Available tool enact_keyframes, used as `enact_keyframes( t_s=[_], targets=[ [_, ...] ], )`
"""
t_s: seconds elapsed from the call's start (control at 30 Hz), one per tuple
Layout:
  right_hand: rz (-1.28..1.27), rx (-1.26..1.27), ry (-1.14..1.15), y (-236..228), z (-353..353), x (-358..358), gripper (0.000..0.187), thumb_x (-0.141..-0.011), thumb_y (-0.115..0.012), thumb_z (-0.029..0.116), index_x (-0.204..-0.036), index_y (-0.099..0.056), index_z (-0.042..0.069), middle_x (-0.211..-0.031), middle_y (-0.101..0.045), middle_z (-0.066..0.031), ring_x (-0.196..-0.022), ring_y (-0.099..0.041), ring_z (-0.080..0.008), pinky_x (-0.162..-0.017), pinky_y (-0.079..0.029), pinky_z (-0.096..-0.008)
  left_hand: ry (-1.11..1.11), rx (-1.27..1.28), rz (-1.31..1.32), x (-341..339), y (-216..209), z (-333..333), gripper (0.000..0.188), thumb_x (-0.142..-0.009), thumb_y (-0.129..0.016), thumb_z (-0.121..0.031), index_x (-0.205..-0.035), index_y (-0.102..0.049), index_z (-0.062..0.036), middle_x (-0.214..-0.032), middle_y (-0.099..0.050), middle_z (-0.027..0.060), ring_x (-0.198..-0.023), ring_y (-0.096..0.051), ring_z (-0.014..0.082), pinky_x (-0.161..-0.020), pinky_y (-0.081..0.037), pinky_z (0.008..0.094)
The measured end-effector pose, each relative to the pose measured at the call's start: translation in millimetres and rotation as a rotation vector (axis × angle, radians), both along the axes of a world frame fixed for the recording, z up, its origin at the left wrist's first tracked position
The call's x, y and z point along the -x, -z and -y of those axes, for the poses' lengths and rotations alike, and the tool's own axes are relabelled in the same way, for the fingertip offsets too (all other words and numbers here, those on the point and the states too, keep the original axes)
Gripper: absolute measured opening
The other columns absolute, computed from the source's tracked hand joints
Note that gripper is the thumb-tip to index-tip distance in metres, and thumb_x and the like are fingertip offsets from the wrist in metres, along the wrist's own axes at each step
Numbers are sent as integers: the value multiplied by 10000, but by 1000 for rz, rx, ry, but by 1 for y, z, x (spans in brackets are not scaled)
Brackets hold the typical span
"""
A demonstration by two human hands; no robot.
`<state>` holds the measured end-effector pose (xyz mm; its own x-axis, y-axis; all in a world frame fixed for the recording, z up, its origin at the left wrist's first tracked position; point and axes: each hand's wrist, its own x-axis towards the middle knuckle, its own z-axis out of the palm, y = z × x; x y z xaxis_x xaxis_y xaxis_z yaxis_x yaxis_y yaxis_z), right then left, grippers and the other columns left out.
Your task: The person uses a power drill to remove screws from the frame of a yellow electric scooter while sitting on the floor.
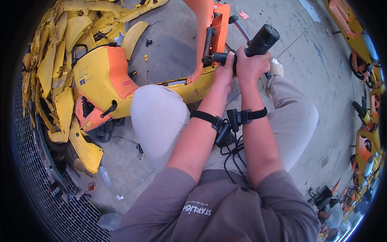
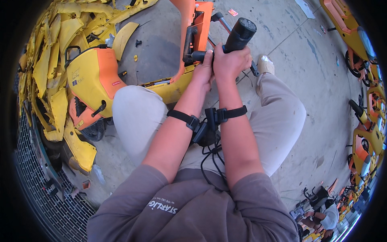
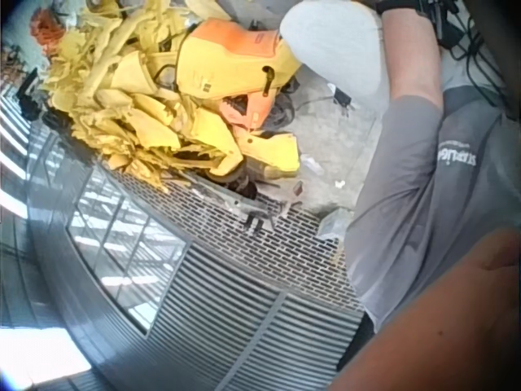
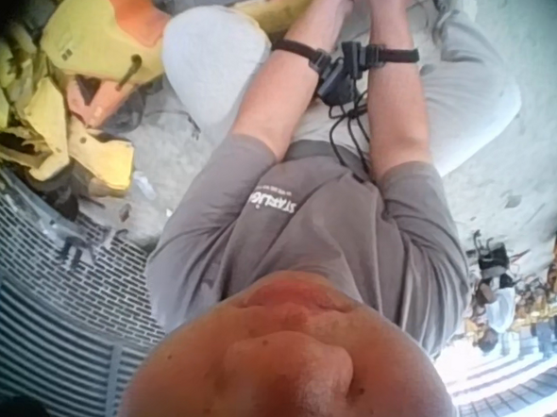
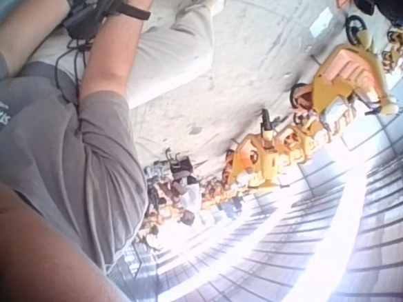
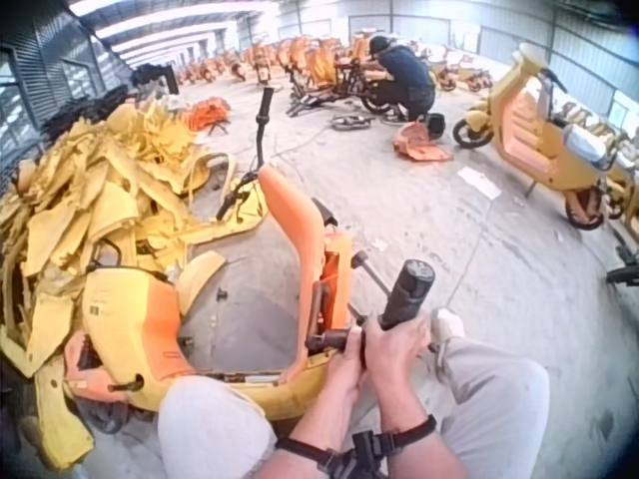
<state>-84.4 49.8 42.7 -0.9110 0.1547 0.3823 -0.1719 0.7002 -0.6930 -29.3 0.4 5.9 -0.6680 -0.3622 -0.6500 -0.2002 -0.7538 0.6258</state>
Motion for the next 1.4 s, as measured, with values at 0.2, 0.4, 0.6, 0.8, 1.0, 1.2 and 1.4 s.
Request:
enact_keyframes(
  t_s=[0.2,0.4,0.6,0.8,1.0,1.2,1.4],
  targets=[
    [100,71,-37,-1,0,-6,676,-693,-815,321,-1115,-497,-101,-999,-641,-244,-1077,-559,-415,-1031,-305,-499,-27,-5,28,-4,1,-2,609,-896,-661,-599,-1157,-614,-50,-1006,-680,35,-842,-664,121,-698,-554,265],
    [31,17,6,2,3,-1,685,-698,-810,331,-1124,-492,-101,-975,-650,-228,-1023,-593,-408,-1034,-306,-500,-4,26,22,-3,2,2,616,-899,-655,-601,-1156,-613,-42,-1020,-682,44,-861,-667,139,-733,-560,297],
    [86,31,22,5,-3,2,661,-694,-804,332,-1094,-501,-98,-956,-651,-232,-998,-604,-414,-1019,-322,-505,14,22,17,1,0,0,653,-901,-668,-573,-1185,-588,9,-1068,-664,89,-887,-678,182,-766,-578,322],
    [121,16,-10,2,-1,-1,647,-686,-802,337,-1071,-511,-94,-956,-651,-231,-997,-605,-417,-1015,-325,-506,-67,30,35,-2,7,-6,605,-903,-660,-587,-1151,-602,-39,-986,-687,48,-806,-664,136,-682,-541,283],
    [60,32,-15,11,-4,7,653,-684,-802,334,-1083,-510,-93,-954,-648,-229,-1029,-587,-411,-1015,-326,-501,13,32,27,2,-1,-3,574,-932,-632,-564,-1165,-597,-40,-1006,-674,46,-826,-660,127,-661,-535,265],
    [108,63,-27,8,-5,3,677,-695,-797,333,-1113,-503,-111,-968,-638,-230,-1012,-582,-426,-1005,-331,-504,-39,37,28,-1,-3,-7,603,-914,-647,-582,-1155,-598,-31,-959,-670,48,-770,-647,129,-610,-512,269],
    [60,39,4,10,-2,7,670,-694,-803,338,-1100,-505,-104,-971,-639,-226,-1005,-585,-425,-987,-344,-508,-25,38,19,0,0,-6,631,-919,-648,-570,-1207,-577,-13,-1048,-674,80,-875,-670,160,-718,-552,312]
  ],
)
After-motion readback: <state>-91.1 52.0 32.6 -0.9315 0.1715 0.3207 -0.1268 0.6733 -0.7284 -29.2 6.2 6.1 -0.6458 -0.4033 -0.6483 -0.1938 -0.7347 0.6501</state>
